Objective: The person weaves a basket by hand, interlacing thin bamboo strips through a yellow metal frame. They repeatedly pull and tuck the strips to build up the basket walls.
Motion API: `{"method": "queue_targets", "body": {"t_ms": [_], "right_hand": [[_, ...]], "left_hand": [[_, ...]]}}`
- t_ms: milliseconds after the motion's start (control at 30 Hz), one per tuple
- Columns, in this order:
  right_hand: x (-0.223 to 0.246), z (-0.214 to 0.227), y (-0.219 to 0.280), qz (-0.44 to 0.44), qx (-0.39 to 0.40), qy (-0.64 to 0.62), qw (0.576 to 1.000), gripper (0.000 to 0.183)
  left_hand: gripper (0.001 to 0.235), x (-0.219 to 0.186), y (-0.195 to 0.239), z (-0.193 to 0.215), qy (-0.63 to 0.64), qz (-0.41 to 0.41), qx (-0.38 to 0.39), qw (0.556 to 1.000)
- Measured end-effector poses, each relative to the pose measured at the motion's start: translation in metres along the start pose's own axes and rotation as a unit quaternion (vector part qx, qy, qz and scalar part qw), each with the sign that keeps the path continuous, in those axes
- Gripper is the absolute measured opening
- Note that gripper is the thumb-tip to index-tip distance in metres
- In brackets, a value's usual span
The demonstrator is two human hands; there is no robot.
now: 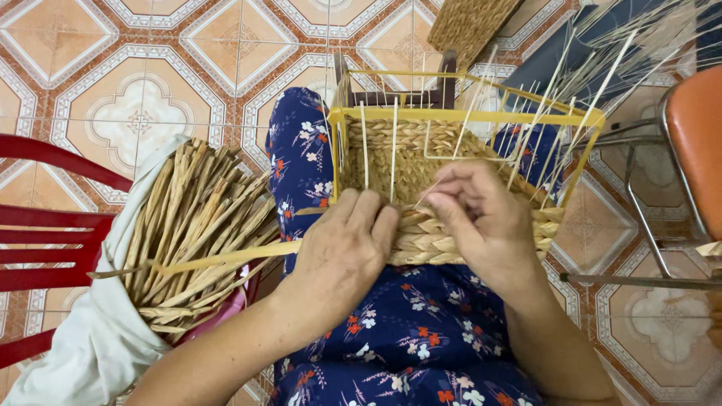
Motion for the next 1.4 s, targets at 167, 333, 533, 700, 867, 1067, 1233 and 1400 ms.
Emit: {"method": "queue_targets", "body": {"t_ms": [167,333,533,700,867,1067,1233,1400], "right_hand": [[0.030,-0.009,0.009,0.138,0.046,0.124,0.981,0.030],[0.019,-0.026,-0.003,0.174,0.074,0.174,0.966,0.019],[0.002,-0.033,-0.002,0.132,0.070,0.178,0.973,0.008],[-0.013,-0.025,-0.004,-0.047,0.084,0.033,0.995,0.014],[-0.016,-0.024,-0.009,-0.079,0.082,-0.019,0.993,0.014],[-0.005,-0.035,-0.008,-0.005,0.059,0.128,0.990,0.017],[0.016,-0.037,-0.004,0.142,0.074,0.176,0.971,0.016],[0.009,-0.036,-0.002,0.100,0.058,0.151,0.982,0.012]], "left_hand": [[0.021,0.012,-0.005,-0.002,-0.011,-0.001,0.026,1.000],[0.016,0.015,-0.005,0.039,-0.030,-0.041,-0.136,0.989],[0.017,0.023,-0.010,0.016,0.068,0.148,0.042,0.986],[0.015,0.052,-0.023,-0.025,0.281,0.248,0.068,0.924],[0.019,0.050,-0.005,-0.013,0.316,0.200,-0.061,0.925],[0.048,0.031,0.017,-0.012,0.444,0.255,-0.047,0.858],[0.059,0.023,0.043,0.002,0.296,0.196,-0.133,0.925],[0.060,0.022,0.047,-0.011,0.240,0.169,-0.067,0.954]]}}
Point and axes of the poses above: each hand's wrist, its own y-axis away from the middle knuckle, its own z-axis out of the back of the hand, x = y × z, the point moved 6 cm from there along -y, towards the middle knuckle, and after that the axes turned 9 degrees about -x, right-handed, at the moved point
